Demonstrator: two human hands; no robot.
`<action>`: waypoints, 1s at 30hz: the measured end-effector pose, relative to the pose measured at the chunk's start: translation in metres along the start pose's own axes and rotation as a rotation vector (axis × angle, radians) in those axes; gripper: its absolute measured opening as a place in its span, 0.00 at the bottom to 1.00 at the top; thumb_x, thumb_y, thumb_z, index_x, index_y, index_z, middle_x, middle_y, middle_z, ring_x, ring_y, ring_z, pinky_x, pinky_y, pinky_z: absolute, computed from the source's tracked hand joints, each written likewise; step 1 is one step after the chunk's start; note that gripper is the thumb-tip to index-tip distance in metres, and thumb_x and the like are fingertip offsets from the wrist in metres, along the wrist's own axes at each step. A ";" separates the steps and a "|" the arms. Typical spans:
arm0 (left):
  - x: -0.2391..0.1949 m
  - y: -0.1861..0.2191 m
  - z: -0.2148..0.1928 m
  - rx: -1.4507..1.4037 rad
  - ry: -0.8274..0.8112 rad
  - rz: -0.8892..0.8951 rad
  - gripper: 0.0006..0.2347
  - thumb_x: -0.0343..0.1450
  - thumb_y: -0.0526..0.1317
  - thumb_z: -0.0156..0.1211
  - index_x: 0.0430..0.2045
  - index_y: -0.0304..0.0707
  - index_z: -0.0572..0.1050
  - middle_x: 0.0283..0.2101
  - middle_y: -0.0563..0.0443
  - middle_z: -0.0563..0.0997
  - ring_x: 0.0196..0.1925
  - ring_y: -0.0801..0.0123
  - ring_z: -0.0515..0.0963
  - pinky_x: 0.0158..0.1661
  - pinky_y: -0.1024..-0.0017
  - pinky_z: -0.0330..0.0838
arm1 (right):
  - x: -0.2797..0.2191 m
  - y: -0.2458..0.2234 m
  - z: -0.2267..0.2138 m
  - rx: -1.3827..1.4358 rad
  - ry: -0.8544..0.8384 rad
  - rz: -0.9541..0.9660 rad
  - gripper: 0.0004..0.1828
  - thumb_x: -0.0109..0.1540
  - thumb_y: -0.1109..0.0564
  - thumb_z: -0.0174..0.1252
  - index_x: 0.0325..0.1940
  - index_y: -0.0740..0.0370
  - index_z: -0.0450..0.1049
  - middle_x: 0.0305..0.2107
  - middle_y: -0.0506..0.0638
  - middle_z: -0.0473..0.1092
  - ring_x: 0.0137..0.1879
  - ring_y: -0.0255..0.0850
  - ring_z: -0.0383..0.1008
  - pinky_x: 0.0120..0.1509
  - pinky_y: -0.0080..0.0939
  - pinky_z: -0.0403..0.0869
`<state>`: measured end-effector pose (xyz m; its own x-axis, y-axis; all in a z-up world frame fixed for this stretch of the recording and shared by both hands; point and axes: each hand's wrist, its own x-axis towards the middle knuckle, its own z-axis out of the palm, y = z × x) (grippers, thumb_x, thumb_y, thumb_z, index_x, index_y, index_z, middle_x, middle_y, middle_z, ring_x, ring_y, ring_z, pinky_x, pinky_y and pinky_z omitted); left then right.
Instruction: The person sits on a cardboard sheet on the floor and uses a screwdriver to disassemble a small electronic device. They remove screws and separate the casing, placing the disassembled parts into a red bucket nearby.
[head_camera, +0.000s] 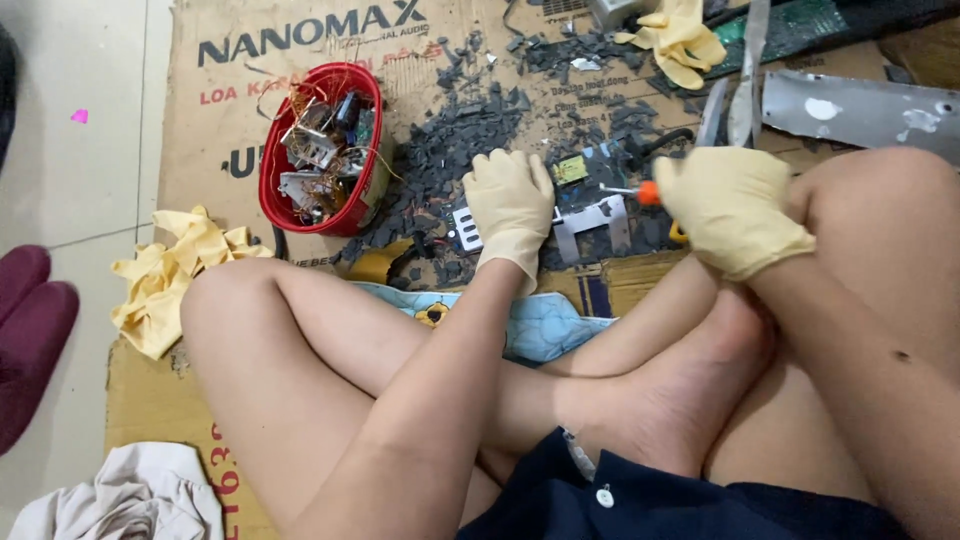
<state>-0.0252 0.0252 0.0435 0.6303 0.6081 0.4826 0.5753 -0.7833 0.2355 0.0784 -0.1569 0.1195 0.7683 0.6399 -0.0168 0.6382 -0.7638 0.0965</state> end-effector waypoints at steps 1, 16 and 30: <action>0.001 -0.001 -0.001 0.000 -0.004 -0.008 0.12 0.72 0.43 0.51 0.23 0.37 0.77 0.31 0.42 0.76 0.35 0.51 0.71 0.41 0.58 0.64 | 0.000 0.003 0.002 -0.004 -0.005 -0.007 0.32 0.71 0.42 0.41 0.25 0.65 0.79 0.22 0.61 0.75 0.24 0.61 0.72 0.30 0.56 0.70; 0.004 -0.001 -0.001 0.042 -0.028 -0.039 0.11 0.72 0.44 0.51 0.23 0.39 0.74 0.31 0.43 0.75 0.35 0.54 0.70 0.41 0.59 0.63 | 0.030 -0.018 -0.032 -0.205 -0.062 -0.225 0.28 0.70 0.43 0.44 0.25 0.59 0.78 0.22 0.54 0.76 0.24 0.53 0.73 0.28 0.50 0.66; 0.008 -0.005 0.016 -0.024 0.181 0.041 0.08 0.62 0.42 0.58 0.16 0.41 0.69 0.23 0.47 0.68 0.32 0.50 0.72 0.33 0.56 0.64 | 0.012 -0.041 -0.018 -0.261 -0.110 -0.269 0.19 0.63 0.51 0.45 0.27 0.58 0.79 0.24 0.54 0.77 0.26 0.52 0.76 0.32 0.50 0.71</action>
<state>-0.0151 0.0357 0.0325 0.5473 0.5442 0.6359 0.5370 -0.8111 0.2319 0.0606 -0.1161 0.1332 0.5850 0.7905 -0.1810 0.7944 -0.5138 0.3239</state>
